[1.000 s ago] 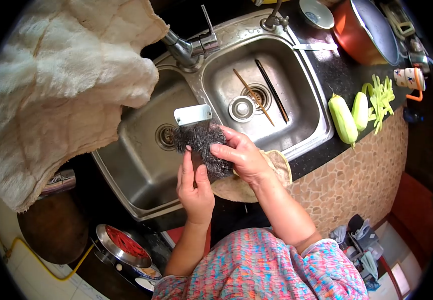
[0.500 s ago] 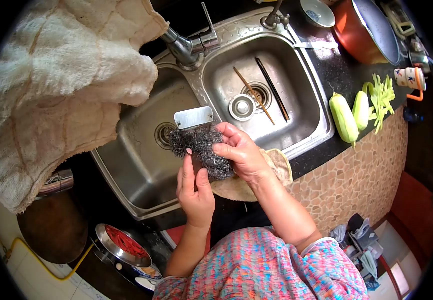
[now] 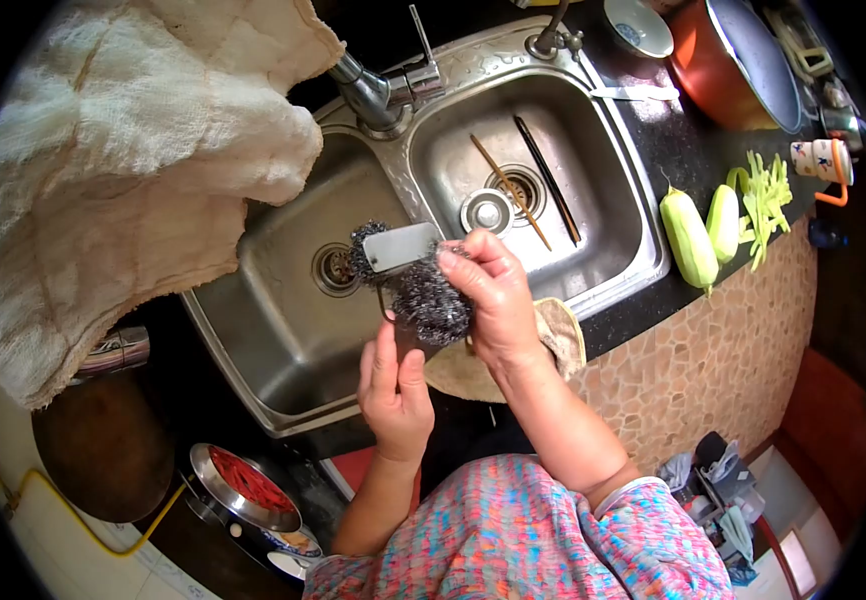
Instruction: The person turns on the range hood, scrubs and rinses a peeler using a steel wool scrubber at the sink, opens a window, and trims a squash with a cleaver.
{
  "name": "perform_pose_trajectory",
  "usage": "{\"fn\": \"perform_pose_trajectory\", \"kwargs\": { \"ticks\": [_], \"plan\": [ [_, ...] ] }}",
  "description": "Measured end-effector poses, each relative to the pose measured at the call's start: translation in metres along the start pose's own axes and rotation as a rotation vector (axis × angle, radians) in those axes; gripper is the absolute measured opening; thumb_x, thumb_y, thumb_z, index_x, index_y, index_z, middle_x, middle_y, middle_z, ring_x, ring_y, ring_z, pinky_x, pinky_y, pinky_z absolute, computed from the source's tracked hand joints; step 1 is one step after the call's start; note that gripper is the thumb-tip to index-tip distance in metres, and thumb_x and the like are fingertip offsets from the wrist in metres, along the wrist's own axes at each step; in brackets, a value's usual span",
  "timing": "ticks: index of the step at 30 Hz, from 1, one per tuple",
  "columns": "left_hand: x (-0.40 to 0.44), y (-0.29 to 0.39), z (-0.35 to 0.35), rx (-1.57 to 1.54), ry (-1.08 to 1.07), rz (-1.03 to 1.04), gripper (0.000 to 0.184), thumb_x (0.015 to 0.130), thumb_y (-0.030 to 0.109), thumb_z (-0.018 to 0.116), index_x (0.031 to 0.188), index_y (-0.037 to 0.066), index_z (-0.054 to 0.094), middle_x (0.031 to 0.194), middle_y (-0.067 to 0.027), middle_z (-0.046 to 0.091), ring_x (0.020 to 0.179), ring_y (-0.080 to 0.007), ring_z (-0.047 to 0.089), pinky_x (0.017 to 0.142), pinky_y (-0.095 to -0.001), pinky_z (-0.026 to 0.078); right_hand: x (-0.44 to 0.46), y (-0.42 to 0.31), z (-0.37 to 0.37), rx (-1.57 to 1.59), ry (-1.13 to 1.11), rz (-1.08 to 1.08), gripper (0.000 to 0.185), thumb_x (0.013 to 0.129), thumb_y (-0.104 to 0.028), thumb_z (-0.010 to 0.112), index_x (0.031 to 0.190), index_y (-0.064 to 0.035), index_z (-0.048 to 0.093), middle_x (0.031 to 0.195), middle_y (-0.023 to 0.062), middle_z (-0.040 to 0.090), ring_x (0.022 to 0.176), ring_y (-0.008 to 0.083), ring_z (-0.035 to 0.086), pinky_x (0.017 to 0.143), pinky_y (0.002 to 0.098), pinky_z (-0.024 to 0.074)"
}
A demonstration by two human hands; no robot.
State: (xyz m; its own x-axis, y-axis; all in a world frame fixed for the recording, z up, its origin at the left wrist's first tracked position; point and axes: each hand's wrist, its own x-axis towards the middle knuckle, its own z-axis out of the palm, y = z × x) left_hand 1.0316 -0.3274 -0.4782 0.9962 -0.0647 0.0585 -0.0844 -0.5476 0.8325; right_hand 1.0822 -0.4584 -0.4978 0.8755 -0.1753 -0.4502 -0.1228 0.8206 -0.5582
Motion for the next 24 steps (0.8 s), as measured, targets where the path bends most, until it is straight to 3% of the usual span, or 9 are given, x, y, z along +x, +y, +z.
{"fn": "perform_pose_trajectory", "kwargs": {
  "ticks": [5, 8, 11, 13, 16, 17, 19, 22, 24],
  "plan": [
    [-0.001, -0.005, -0.003, 0.001, 0.016, -0.029, 0.037, 0.09, 0.006, 0.055, 0.124, -0.007, 0.05, 0.108, -0.0197, 0.06, 0.093, -0.0303, 0.061, 0.082, -0.0345, 0.048, -0.004, 0.008, 0.003, -0.138, -0.047, -0.03, 0.018, 0.083, 0.0, 0.065, 0.077, -0.0078, 0.05, 0.094, 0.0038, 0.061, 0.083, 0.0065, 0.054, 0.074, 0.0213, 0.0454],
    [0.008, -0.005, -0.005, -0.075, -0.004, -0.069, 0.039, 0.092, 0.008, 0.051, 0.128, -0.006, 0.048, 0.119, -0.0156, 0.059, 0.097, -0.0201, 0.058, 0.087, -0.0302, 0.045, -0.015, 0.02, -0.002, -0.261, -0.079, -0.027, 0.017, 0.083, 0.0, 0.066, 0.08, -0.0065, 0.05, 0.092, 0.0029, 0.06, 0.081, 0.0051, 0.053, 0.073, 0.0205, 0.0451],
    [0.0, -0.004, 0.001, -0.064, -0.017, -0.142, 0.037, 0.09, 0.005, 0.054, 0.125, -0.005, 0.051, 0.112, -0.0189, 0.06, 0.098, -0.0286, 0.06, 0.087, -0.0349, 0.046, -0.014, 0.021, -0.002, -0.262, 0.044, -0.076, 0.017, 0.083, 0.001, 0.065, 0.08, -0.0062, 0.051, 0.091, 0.0032, 0.06, 0.08, 0.0055, 0.055, 0.073, 0.0207, 0.0459],
    [-0.01, -0.007, 0.004, -0.148, -0.043, -0.221, 0.039, 0.09, 0.007, 0.055, 0.126, -0.005, 0.05, 0.115, -0.0196, 0.059, 0.101, -0.029, 0.059, 0.089, -0.0342, 0.045, -0.007, 0.006, 0.002, -0.134, 0.081, -0.039, 0.015, 0.083, 0.002, 0.064, 0.08, -0.0062, 0.052, 0.09, 0.0044, 0.062, 0.079, 0.0073, 0.057, 0.072, 0.0222, 0.0483],
    [-0.011, -0.013, 0.002, -0.173, 0.006, -0.296, 0.038, 0.092, 0.008, 0.053, 0.126, -0.006, 0.05, 0.115, -0.0189, 0.06, 0.101, -0.0261, 0.06, 0.088, -0.0331, 0.046, -0.009, 0.014, 0.002, -0.284, 0.003, -0.08, 0.017, 0.083, -0.001, 0.066, 0.079, -0.0057, 0.05, 0.088, 0.0031, 0.061, 0.079, 0.0052, 0.054, 0.071, 0.0214, 0.0467],
    [-0.01, -0.021, 0.004, -0.162, 0.016, -0.247, 0.038, 0.093, 0.009, 0.051, 0.129, -0.005, 0.047, 0.108, -0.012, 0.058, 0.09, -0.0182, 0.054, 0.078, -0.0276, 0.043, -0.012, 0.021, -0.002, -0.417, -0.059, -0.11, 0.019, 0.083, -0.002, 0.067, 0.079, -0.0057, 0.049, 0.087, 0.0025, 0.06, 0.079, 0.0044, 0.053, 0.071, 0.0209, 0.0458],
    [-0.008, -0.034, 0.006, -0.138, 0.036, -0.151, 0.04, 0.097, 0.009, 0.046, 0.135, -0.002, 0.042, 0.093, 0.0017, 0.054, 0.068, -0.0025, 0.043, 0.057, -0.0166, 0.036, -0.016, 0.018, 0.0, -0.332, -0.063, -0.042, 0.021, 0.083, -0.004, 0.068, 0.078, -0.0056, 0.048, 0.086, 0.0015, 0.059, 0.079, 0.0037, 0.051, 0.071, 0.0202, 0.0444],
    [-0.007, -0.029, 0.008, -0.257, -0.019, -0.229, 0.042, 0.098, 0.011, 0.045, 0.137, -0.002, 0.04, 0.089, 0.0021, 0.053, 0.063, -0.0022, 0.04, 0.054, -0.0163, 0.033, -0.011, 0.014, 0.0, -0.405, 0.041, -0.084, 0.019, 0.083, -0.003, 0.067, 0.08, -0.0057, 0.049, 0.086, 0.0022, 0.06, 0.078, 0.0046, 0.052, 0.072, 0.0203, 0.0447],
    [-0.008, -0.021, 0.011, -0.251, -0.053, -0.216, 0.042, 0.098, 0.012, 0.045, 0.137, -0.001, 0.039, 0.085, 0.0019, 0.053, 0.061, -0.0024, 0.039, 0.053, -0.0163, 0.033, 0.002, 0.006, 0.003, -0.245, 0.096, -0.088, 0.016, 0.084, -0.002, 0.066, 0.081, -0.0055, 0.051, 0.088, 0.0049, 0.063, 0.078, 0.006, 0.055, 0.072, 0.0212, 0.0467]
  ]
}}
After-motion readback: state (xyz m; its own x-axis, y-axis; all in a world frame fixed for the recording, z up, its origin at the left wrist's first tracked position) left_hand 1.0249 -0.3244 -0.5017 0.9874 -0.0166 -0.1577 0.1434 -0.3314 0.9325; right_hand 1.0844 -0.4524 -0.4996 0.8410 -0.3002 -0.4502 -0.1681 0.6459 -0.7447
